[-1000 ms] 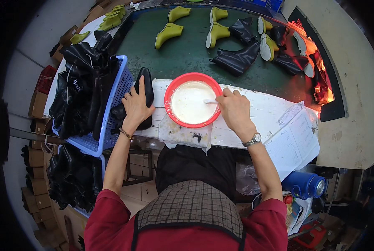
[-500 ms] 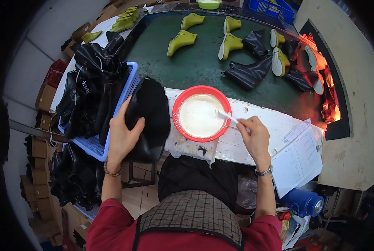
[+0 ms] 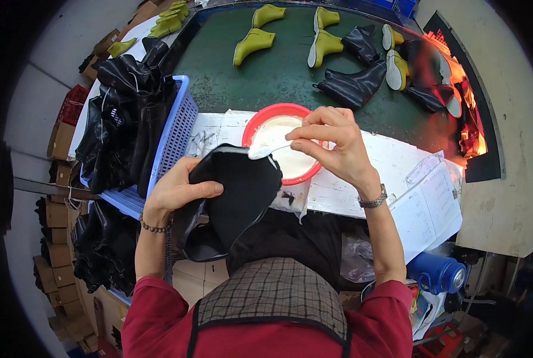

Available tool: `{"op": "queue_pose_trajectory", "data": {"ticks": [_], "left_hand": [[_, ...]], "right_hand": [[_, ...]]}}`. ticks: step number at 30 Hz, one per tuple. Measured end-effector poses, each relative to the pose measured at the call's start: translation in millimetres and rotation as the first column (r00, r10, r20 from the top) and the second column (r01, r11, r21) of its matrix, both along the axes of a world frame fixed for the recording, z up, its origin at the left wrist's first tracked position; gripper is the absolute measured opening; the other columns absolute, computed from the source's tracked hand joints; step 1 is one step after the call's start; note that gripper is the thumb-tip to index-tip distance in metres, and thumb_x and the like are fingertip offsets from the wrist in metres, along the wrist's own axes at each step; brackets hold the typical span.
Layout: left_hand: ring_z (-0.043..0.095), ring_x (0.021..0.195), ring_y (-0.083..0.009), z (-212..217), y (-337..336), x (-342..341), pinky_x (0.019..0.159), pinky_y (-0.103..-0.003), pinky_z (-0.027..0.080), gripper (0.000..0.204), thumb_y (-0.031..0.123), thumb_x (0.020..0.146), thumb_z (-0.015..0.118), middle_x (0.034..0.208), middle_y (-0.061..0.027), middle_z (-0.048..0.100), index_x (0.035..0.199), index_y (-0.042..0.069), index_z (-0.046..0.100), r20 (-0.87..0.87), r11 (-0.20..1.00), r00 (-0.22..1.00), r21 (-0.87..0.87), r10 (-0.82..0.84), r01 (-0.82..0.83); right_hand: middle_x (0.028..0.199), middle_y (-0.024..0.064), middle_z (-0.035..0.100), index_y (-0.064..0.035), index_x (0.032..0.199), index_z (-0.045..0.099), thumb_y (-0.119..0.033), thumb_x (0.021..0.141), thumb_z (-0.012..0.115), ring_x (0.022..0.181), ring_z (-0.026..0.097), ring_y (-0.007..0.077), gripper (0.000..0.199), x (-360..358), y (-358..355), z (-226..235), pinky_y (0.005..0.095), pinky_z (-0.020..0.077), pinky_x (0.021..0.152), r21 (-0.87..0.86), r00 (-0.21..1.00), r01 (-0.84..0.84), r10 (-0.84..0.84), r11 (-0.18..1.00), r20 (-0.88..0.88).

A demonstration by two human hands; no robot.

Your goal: The person retrieves black boots from a crate and moves to a workbench. Using a small brush, they apply a white adhesive substance to the inner sole and edges of the boots. The person handles several boots one by one, applying the glue and placing them on the table.

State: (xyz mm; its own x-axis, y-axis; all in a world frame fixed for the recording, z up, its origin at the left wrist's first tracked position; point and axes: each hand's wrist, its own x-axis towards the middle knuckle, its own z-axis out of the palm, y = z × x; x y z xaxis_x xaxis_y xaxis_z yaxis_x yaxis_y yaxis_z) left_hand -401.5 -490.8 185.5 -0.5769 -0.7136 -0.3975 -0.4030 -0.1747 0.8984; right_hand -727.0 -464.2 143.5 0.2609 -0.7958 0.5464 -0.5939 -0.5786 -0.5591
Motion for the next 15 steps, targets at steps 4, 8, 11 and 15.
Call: {"op": "queue_pose_trajectory", "data": {"ticks": [4,8,11,15], "left_hand": [[0.06,0.077,-0.0059,-0.9,8.5,5.4,0.07,-0.022,0.049,0.023,0.009,0.085,0.075,0.087,0.0001,0.067,0.101,-0.005,0.068,-0.127,0.969,0.97,-0.111,0.207,-0.222],[0.06,0.079,-0.0057,-3.5,12.2,7.4,0.071,-0.022,0.049,0.023,0.008,0.086,0.074,0.09,0.0001,0.068,0.105,-0.004,0.068,-0.141,0.948,0.964,-0.2,0.224,-0.25],[0.061,0.079,-0.0059,-3.9,9.0,6.7,0.071,-0.022,0.05,0.024,0.009,0.086,0.075,0.088,0.0001,0.069,0.104,-0.005,0.068,-0.093,0.978,0.988,-0.154,0.126,-0.139],[0.063,0.084,-0.0081,1.1,5.0,9.6,0.076,-0.025,0.052,0.028,0.011,0.086,0.074,0.091,-0.0036,0.071,0.107,-0.007,0.069,-0.047,0.987,0.995,-0.135,0.083,-0.089]], "right_hand": [[0.082,-0.0015,0.065,-0.0146,0.09,0.08,-0.018,0.079,0.082,0.081,0.059,0.0137,0.012,6.1,13.3,-5.6,0.0315,0.0354,0.083,-0.031,0.992,0.128,-0.127,0.991,0.021],[0.082,-0.0008,0.066,-0.0136,0.093,0.079,-0.016,0.079,0.082,0.081,0.06,0.0136,0.014,5.5,21.6,-9.4,0.0311,0.0357,0.082,0.071,0.997,0.052,-0.056,0.996,0.046],[0.082,-0.0012,0.065,-0.0138,0.094,0.08,-0.015,0.079,0.082,0.081,0.059,0.0135,0.015,4.7,6.2,-7.0,0.0306,0.035,0.082,-0.021,0.989,0.132,-0.13,0.991,0.065],[0.083,0.0004,0.065,-0.0119,0.095,0.08,-0.014,0.078,0.081,0.084,0.058,0.0147,0.018,8.9,-2.2,0.4,0.0316,0.0377,0.084,-0.133,0.992,0.127,-0.123,0.983,0.037]]}}
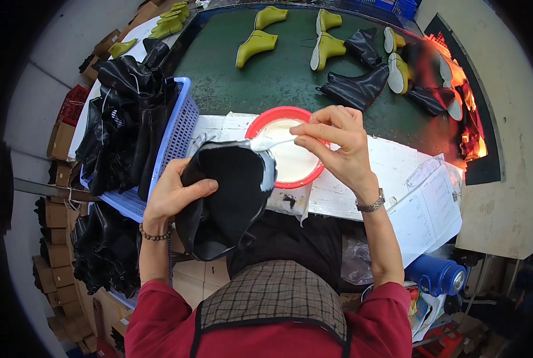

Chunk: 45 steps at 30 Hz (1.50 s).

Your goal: The person retrieves black boots from a crate and moves to a workbench. Using a small brush, they apply a white adhesive substance to the inner sole and edges of the boots. The person handles several boots one by one, applying the glue and placing them on the table.

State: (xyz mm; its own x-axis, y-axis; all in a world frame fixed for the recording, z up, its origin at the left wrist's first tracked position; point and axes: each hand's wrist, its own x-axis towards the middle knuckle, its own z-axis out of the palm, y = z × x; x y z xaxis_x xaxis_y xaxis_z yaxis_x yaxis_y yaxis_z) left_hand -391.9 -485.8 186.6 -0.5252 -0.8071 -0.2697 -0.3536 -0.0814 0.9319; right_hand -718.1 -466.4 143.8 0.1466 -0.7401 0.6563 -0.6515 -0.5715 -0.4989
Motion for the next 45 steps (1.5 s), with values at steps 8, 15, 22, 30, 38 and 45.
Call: {"op": "queue_pose_trajectory", "data": {"ticks": [8,15,22,30,38,45], "left_hand": [[0.062,0.083,-0.0087,-0.6,-6.6,-5.5,0.076,-0.024,0.052,0.029,0.012,0.085,0.073,0.09,-0.0035,0.07,0.108,-0.006,0.069,0.016,0.994,0.996,0.073,-0.086,0.085],[0.062,0.082,-0.006,-8.6,1.6,-11.2,0.074,-0.023,0.051,0.02,0.006,0.089,0.072,0.09,-0.0012,0.07,0.106,-0.003,0.069,-0.223,0.963,0.944,-0.054,0.245,-0.263],[0.062,0.083,-0.0056,-24.9,0.8,-6.7,0.076,-0.022,0.051,0.019,0.008,0.091,0.073,0.092,-0.0006,0.069,0.105,-0.002,0.068,-0.35,0.91,0.86,-0.044,0.372,-0.412],[0.062,0.094,-0.0091,-15.9,-4.4,-42.5,0.085,-0.025,0.051,0.035,0.012,0.092,0.072,0.105,-0.0041,0.068,0.121,-0.005,0.062,-0.456,0.9,0.819,-0.082,0.349,-0.429],[0.037,0.143,-0.0326,-49.8,28.0,-29.9,0.119,-0.042,0.028,0.15,0.033,0.051,0.101,0.153,-0.0235,0.037,0.159,-0.001,0.003,-0.247,0.849,0.964,-0.526,-0.099,-0.048],[0.053,0.118,-0.0435,-117.8,48.5,-35.4,0.1,-0.049,0.044,0.103,0.018,0.069,0.09,0.134,-0.0258,0.051,0.149,-0.006,0.03,-0.135,0.562,0.967,-0.793,0.215,-0.236]], "right_hand": [[0.084,0.0002,0.065,-0.012,0.094,0.08,-0.015,0.077,0.082,0.083,0.058,0.014,0.017,1.2,-6.6,2.7,0.0305,0.0362,0.085,0.103,0.996,-0.089,0.091,0.991,-0.019],[0.085,-0.0017,0.065,-0.0146,0.094,0.081,-0.015,0.077,0.083,0.085,0.058,0.0134,0.018,4.9,7.3,-13.7,0.0306,0.0367,0.085,0.071,0.991,0.053,-0.062,0.996,0.12],[0.087,-0.0003,0.067,-0.013,0.093,0.081,-0.014,0.076,0.084,0.089,0.059,0.0159,0.018,17.8,28.4,-29.4,0.0317,0.0413,0.085,0.137,0.962,0.032,-0.068,0.99,0.265],[0.083,-0.0034,0.065,0.0026,0.107,0.071,-0.008,0.082,0.082,0.073,0.055,0.0025,0.029,74.1,21.8,-32.6,0.02,0.0428,0.063,0.432,0.616,-0.334,-0.153,0.838,0.772],[0.076,-0.0023,0.064,0.0022,0.09,0.071,-0.015,0.094,0.071,0.069,0.051,0.0023,0.018,98.7,-4.9,-13.5,0.0206,0.0401,0.062,0.371,0.45,-0.075,-0.301,0.926,0.841],[0.081,-0.0016,0.066,0.001,0.095,0.07,-0.017,0.092,0.075,0.073,0.054,0.0039,0.02,86.9,-7.0,-15.1,0.022,0.0434,0.067,0.419,0.572,-0.17,-0.257,0.892,0.779]]}}
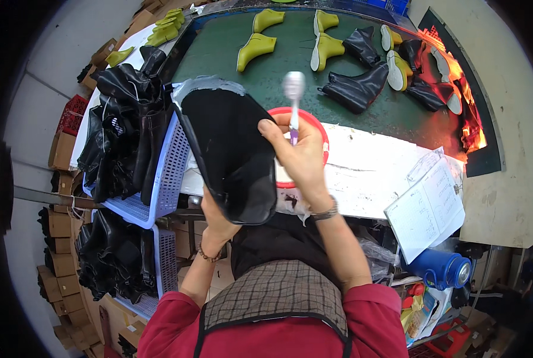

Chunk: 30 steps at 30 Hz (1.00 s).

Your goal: The person retrieves black boots from a crate and moves to a workbench. Using a small brush, they apply a white adhesive substance to the inner sole and edges of the boots. The person handles several boots one by one, applying the glue and placing them on the table.

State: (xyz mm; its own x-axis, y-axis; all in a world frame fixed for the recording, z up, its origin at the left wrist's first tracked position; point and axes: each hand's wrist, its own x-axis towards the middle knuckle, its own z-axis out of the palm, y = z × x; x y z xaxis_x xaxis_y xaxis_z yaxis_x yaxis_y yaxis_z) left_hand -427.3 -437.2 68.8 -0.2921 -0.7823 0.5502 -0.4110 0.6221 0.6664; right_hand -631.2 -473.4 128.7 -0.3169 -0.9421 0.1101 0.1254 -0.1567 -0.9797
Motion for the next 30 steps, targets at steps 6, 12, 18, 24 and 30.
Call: {"op": "queue_pose_trajectory", "data": {"ticks": [6,12,18,24,30], "left_hand": [[0.058,0.124,-0.0369,14.5,-9.6,26.5,0.103,-0.041,0.046,0.103,0.007,0.072,0.087,0.135,-0.0245,0.054,0.153,-0.004,0.025,-0.11,0.968,0.994,0.246,-0.019,0.046],[0.049,0.136,-0.0355,26.8,-15.2,22.9,0.109,-0.04,0.041,0.107,0.003,0.072,0.085,0.15,-0.0247,0.044,0.156,-0.001,0.019,0.104,0.962,0.99,0.265,-0.091,0.061],[0.043,0.138,-0.0364,46.0,-11.9,16.2,0.113,-0.041,0.037,0.108,0.003,0.069,0.085,0.147,-0.0226,0.042,0.156,-0.001,0.02,0.226,0.954,0.952,0.263,-0.206,0.144],[0.047,0.127,-0.038,53.5,-6.9,10.4,0.109,-0.044,0.039,0.099,-0.001,0.065,0.082,0.14,-0.0188,0.048,0.152,0.001,0.033,0.052,0.914,0.966,0.34,-0.252,0.22],[0.047,0.126,-0.0375,39.4,-11.0,24.0,0.108,-0.043,0.039,0.103,0.002,0.065,0.085,0.137,-0.0205,0.048,0.152,0.0,0.03,-0.017,0.942,0.989,0.304,-0.147,0.145]], "right_hand": [[0.083,0.0048,0.065,-0.0117,0.089,0.077,-0.027,0.087,0.075,0.074,0.064,0.0242,0.016,-84.7,18.9,-30.5,0.035,0.0479,0.062,-0.045,0.4,0.167,-0.11,0.985,-0.91],[0.083,0.0036,0.067,-0.0095,0.092,0.079,-0.017,0.086,0.075,0.068,0.062,0.0199,0.01,-102.1,31.8,-45.5,0.0334,0.0468,0.059,-0.035,0.311,0.071,-0.056,0.997,-0.949],[0.079,0.0052,0.065,-0.0041,0.096,0.078,-0.012,0.084,0.08,0.066,0.057,0.0111,0.015,-98.7,32.2,-4.1,0.0249,0.044,0.057,-0.184,0.727,0.017,-0.139,0.983,-0.673],[0.086,0.0057,0.065,-0.0051,0.098,0.079,-0.006,0.078,0.082,0.072,0.061,0.0134,0.02,-103.8,8.6,3.6,0.0263,0.0482,0.061,-0.404,0.664,0.006,-0.306,0.915,-0.683],[0.084,0.0045,0.065,-0.0048,0.097,0.079,-0.005,0.079,0.082,0.07,0.059,0.0106,0.019,-102.5,38.2,-0.4,0.0248,0.0466,0.06,-0.256,0.722,-0.13,-0.086,0.958,-0.687]]}}
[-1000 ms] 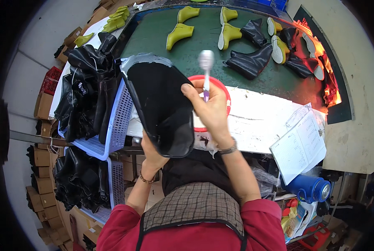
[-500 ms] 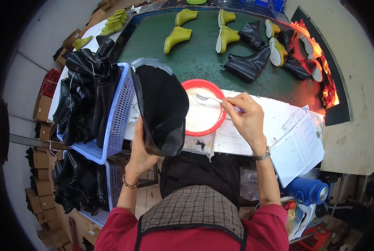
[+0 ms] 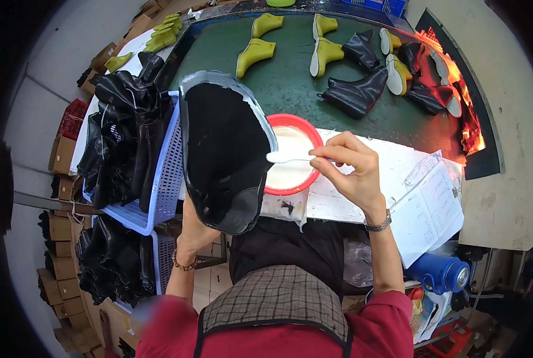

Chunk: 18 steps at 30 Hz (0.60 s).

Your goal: The person retrieves black boots from a crate and moves to a workbench. Using a small brush, they apply a white adhesive substance to the inner sole and edges of the boots. The person handles several boots one by one, applying the glue and placing them on the table.

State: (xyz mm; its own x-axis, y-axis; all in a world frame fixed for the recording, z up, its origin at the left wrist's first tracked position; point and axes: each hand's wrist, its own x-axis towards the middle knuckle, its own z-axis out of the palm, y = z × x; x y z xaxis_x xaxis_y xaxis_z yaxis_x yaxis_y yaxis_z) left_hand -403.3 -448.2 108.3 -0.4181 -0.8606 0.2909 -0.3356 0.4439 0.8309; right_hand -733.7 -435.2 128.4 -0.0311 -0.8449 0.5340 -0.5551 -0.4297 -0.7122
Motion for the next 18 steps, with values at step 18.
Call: {"op": "queue_pose_trajectory", "data": {"ticks": [18], "left_hand": [[0.045,0.127,-0.0396,4.6,-34.3,-22.0,0.107,-0.047,0.036,0.096,0.008,0.07,0.085,0.14,-0.0204,0.047,0.149,0.001,0.032,-0.032,0.926,0.996,-0.366,0.085,-0.09]], "right_hand": [[0.087,0.0048,0.064,-0.0045,0.099,0.079,-0.002,0.078,0.082,0.072,0.06,0.0109,0.022,21.5,-14.9,23.7,0.0238,0.0472,0.06,-0.224,0.999,0.026,-0.017,0.974,0.039]]}}
